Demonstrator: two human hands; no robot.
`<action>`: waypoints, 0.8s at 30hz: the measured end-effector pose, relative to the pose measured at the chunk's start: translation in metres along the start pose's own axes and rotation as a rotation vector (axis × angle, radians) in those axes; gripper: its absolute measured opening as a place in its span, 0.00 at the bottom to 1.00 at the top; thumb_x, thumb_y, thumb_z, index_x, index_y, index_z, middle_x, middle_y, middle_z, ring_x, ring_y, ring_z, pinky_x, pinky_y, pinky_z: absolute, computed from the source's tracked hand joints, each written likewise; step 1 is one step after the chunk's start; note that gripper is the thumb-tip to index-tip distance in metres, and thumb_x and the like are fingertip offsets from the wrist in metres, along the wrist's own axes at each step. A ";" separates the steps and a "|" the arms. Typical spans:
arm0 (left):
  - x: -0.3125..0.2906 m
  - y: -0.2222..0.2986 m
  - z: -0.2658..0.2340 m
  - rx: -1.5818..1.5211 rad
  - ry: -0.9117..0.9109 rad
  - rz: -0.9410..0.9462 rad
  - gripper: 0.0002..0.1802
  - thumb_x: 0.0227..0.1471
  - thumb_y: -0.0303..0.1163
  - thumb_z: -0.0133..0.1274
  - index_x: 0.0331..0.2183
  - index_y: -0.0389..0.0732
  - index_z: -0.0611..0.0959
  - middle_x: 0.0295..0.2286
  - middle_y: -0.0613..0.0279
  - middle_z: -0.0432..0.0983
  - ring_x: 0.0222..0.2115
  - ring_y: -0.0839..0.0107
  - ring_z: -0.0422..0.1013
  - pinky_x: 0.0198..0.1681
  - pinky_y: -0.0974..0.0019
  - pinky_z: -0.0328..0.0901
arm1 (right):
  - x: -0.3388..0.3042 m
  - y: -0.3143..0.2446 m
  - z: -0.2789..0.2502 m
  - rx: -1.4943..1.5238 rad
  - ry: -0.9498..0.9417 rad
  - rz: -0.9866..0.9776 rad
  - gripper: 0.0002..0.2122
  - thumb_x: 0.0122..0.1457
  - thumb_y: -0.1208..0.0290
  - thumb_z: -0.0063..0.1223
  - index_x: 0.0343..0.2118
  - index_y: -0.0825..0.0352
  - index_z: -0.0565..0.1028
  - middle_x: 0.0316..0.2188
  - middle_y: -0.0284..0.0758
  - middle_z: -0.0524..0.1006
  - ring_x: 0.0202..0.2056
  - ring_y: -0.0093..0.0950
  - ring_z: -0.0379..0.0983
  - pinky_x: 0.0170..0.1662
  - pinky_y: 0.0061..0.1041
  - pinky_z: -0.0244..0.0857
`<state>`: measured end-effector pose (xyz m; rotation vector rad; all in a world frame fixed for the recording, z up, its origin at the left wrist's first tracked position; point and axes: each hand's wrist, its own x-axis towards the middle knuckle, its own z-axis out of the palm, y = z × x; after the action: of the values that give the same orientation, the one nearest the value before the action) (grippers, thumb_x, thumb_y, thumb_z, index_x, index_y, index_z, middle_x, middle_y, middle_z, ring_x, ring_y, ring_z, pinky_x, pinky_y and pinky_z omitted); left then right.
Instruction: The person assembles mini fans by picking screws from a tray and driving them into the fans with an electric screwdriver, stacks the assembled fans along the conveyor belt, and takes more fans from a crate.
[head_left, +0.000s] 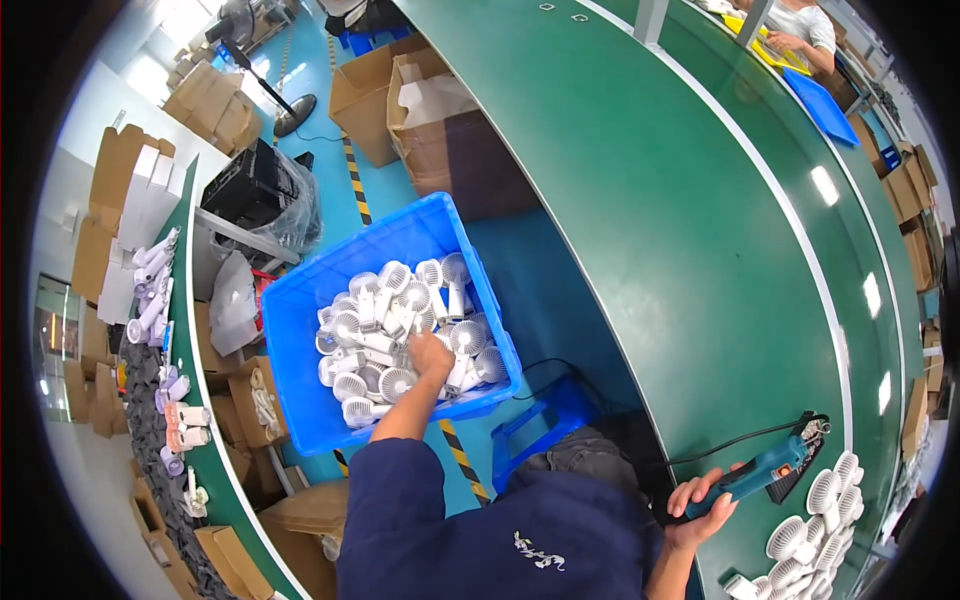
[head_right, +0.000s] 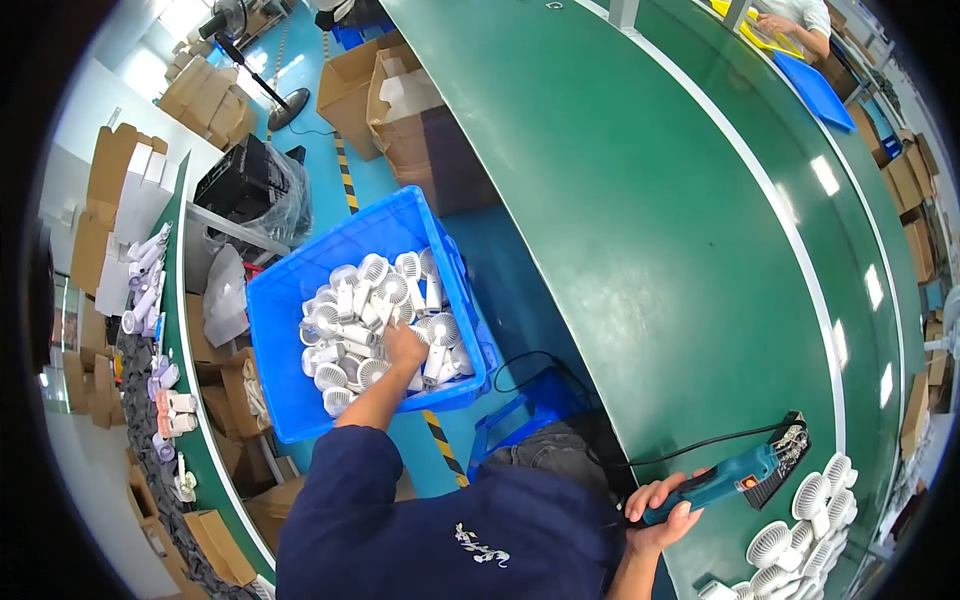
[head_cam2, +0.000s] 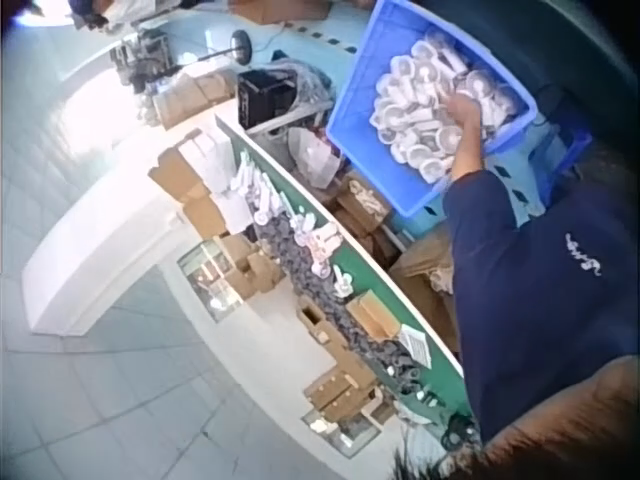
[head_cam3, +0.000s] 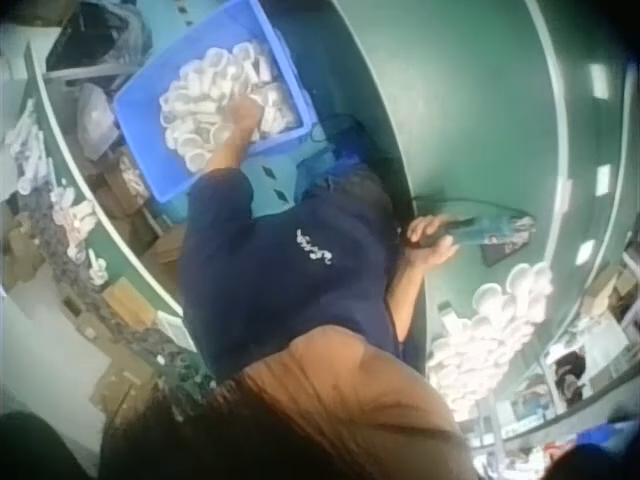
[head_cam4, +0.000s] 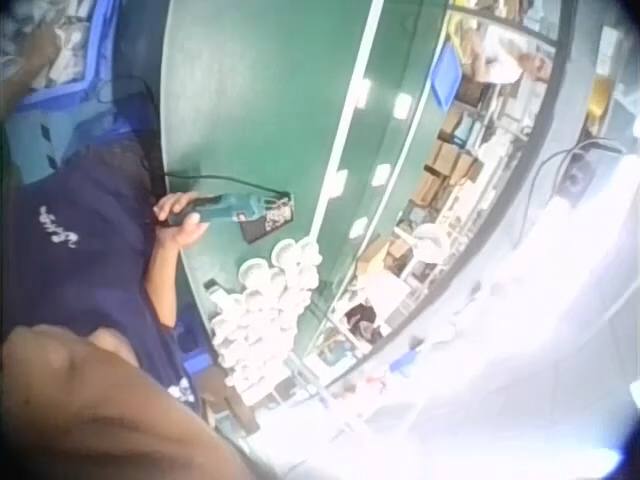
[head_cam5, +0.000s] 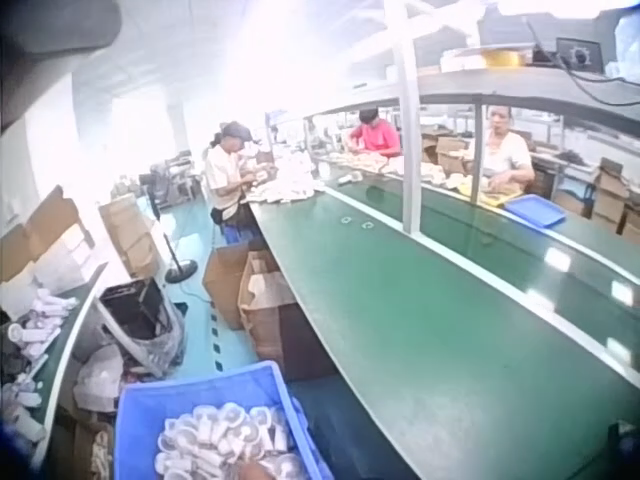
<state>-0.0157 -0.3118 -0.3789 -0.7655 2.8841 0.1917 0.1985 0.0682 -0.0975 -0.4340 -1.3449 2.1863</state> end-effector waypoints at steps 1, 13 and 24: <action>-0.010 -0.005 -0.006 -0.079 -0.094 -0.157 0.30 0.37 0.43 0.64 0.40 0.34 0.80 0.45 0.42 0.71 0.47 0.47 0.68 0.51 0.55 0.64 | 0.001 0.002 0.002 -0.005 -0.007 0.007 0.28 0.60 0.55 0.49 0.56 0.66 0.55 0.21 0.33 0.62 0.10 0.22 0.59 0.11 0.20 0.58; -0.021 -0.009 0.004 0.062 -0.609 0.121 0.48 0.34 0.53 0.66 0.57 0.52 0.66 0.59 0.40 0.43 0.57 0.36 0.48 0.57 0.43 0.53 | -0.007 0.009 0.014 -0.228 0.036 -0.065 0.31 0.55 0.56 0.57 0.53 0.69 0.56 0.21 0.38 0.65 0.11 0.26 0.62 0.13 0.22 0.60; 0.013 -0.029 0.062 -0.175 -0.356 0.448 0.50 0.36 0.57 0.57 0.56 0.35 0.66 0.50 0.34 0.66 0.58 0.34 0.46 0.63 0.41 0.31 | -0.011 0.010 0.004 -0.161 -0.002 0.080 0.29 0.53 0.63 0.57 0.51 0.68 0.55 0.23 0.39 0.69 0.16 0.27 0.67 0.19 0.26 0.66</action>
<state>-0.0057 -0.3330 -0.4446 -0.0752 2.6669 0.5729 0.2026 0.0555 -0.1046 -0.5545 -1.5358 2.1499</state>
